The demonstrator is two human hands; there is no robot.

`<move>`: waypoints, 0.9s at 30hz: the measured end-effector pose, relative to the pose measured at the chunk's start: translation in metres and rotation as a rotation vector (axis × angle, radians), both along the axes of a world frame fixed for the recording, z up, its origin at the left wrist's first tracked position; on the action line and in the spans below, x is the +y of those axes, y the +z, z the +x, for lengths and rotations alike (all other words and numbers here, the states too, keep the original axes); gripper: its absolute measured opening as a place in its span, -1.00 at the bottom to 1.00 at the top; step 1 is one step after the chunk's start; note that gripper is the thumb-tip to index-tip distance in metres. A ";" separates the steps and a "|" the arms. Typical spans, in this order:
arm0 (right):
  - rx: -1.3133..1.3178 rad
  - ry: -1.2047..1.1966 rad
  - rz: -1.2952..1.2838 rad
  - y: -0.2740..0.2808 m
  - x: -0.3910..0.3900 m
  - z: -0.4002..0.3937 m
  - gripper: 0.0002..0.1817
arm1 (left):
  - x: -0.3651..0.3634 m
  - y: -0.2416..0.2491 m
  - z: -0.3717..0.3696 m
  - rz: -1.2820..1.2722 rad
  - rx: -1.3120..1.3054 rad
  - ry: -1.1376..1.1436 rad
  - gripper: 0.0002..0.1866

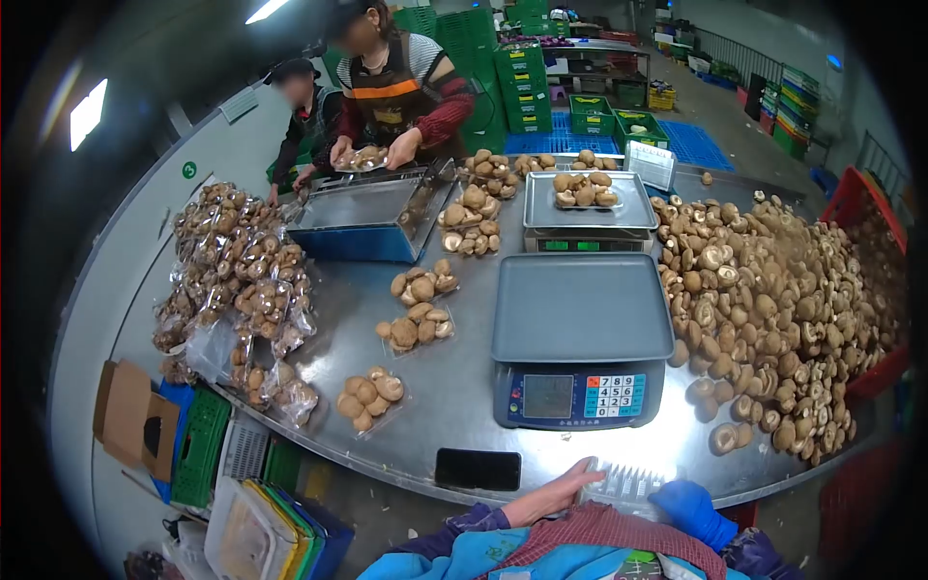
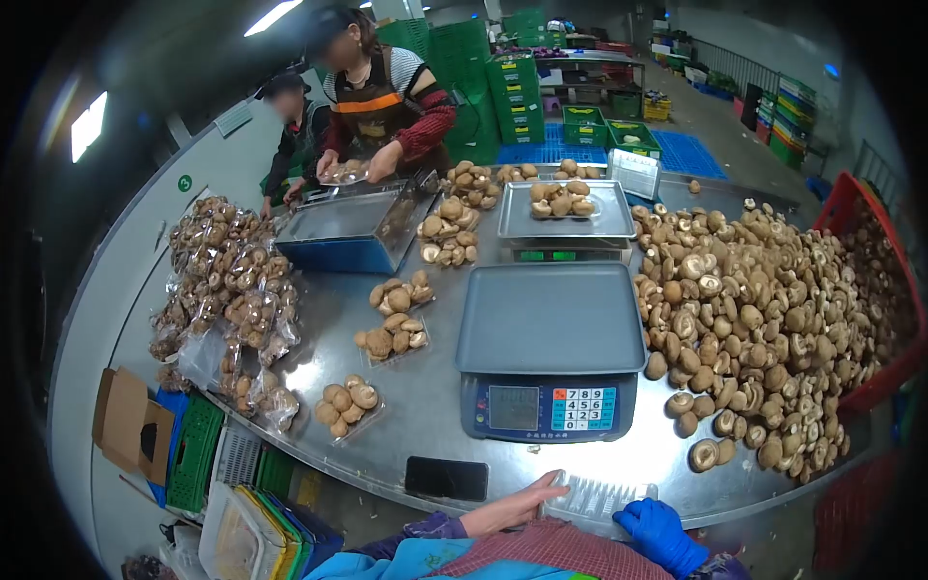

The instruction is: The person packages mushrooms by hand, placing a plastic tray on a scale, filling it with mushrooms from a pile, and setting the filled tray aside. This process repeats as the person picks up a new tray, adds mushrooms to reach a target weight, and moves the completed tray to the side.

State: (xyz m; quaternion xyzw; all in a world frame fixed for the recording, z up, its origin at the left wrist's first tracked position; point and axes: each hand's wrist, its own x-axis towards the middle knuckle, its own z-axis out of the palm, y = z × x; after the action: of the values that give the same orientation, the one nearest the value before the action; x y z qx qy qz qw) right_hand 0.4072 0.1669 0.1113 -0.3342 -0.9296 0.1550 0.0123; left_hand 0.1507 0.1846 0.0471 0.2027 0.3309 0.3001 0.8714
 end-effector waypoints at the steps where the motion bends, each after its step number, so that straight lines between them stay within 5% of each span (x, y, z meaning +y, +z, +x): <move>1: 0.048 -0.045 -0.009 0.016 0.003 -0.007 -0.63 | 0.001 0.004 -0.005 0.008 0.091 -0.045 -0.18; 5: 0.224 -0.157 -0.022 0.037 0.005 -0.017 -0.74 | 0.008 -0.001 -0.003 0.071 0.220 0.025 -0.26; 9: 0.029 -0.133 -0.102 0.013 0.001 -0.007 -0.82 | 0.014 -0.052 0.009 0.335 0.461 0.064 -0.29; 17: 0.013 -0.196 -0.065 0.002 -0.009 -0.015 -0.82 | 0.021 -0.083 0.008 0.321 0.431 0.032 -0.26; 20: -0.062 -0.203 -0.132 0.007 -0.008 -0.018 -0.82 | 0.022 -0.078 0.008 0.249 0.354 0.038 -0.27; 22: -0.105 -0.236 -0.291 0.005 -0.008 -0.012 -0.89 | 0.021 -0.009 0.005 0.104 0.364 0.005 -0.30; 23: -0.059 -0.136 -0.152 -0.008 -0.006 -0.006 -0.89 | 0.022 -0.108 0.015 0.597 0.623 0.045 -0.31; 24: -0.067 -0.116 -0.107 -0.013 -0.003 -0.006 -0.90 | 0.027 -0.124 0.017 0.650 0.694 0.038 -0.31; 27: -0.092 -0.136 -0.024 -0.002 -0.004 -0.016 -0.92 | 0.027 -0.070 0.010 0.514 0.564 0.095 -0.29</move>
State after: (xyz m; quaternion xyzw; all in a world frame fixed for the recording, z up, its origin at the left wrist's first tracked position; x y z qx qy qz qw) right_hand 0.3914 0.1625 0.1089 -0.4036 -0.9023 0.1495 -0.0239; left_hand 0.1611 0.2120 -0.0224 0.4736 0.4805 0.3459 0.6521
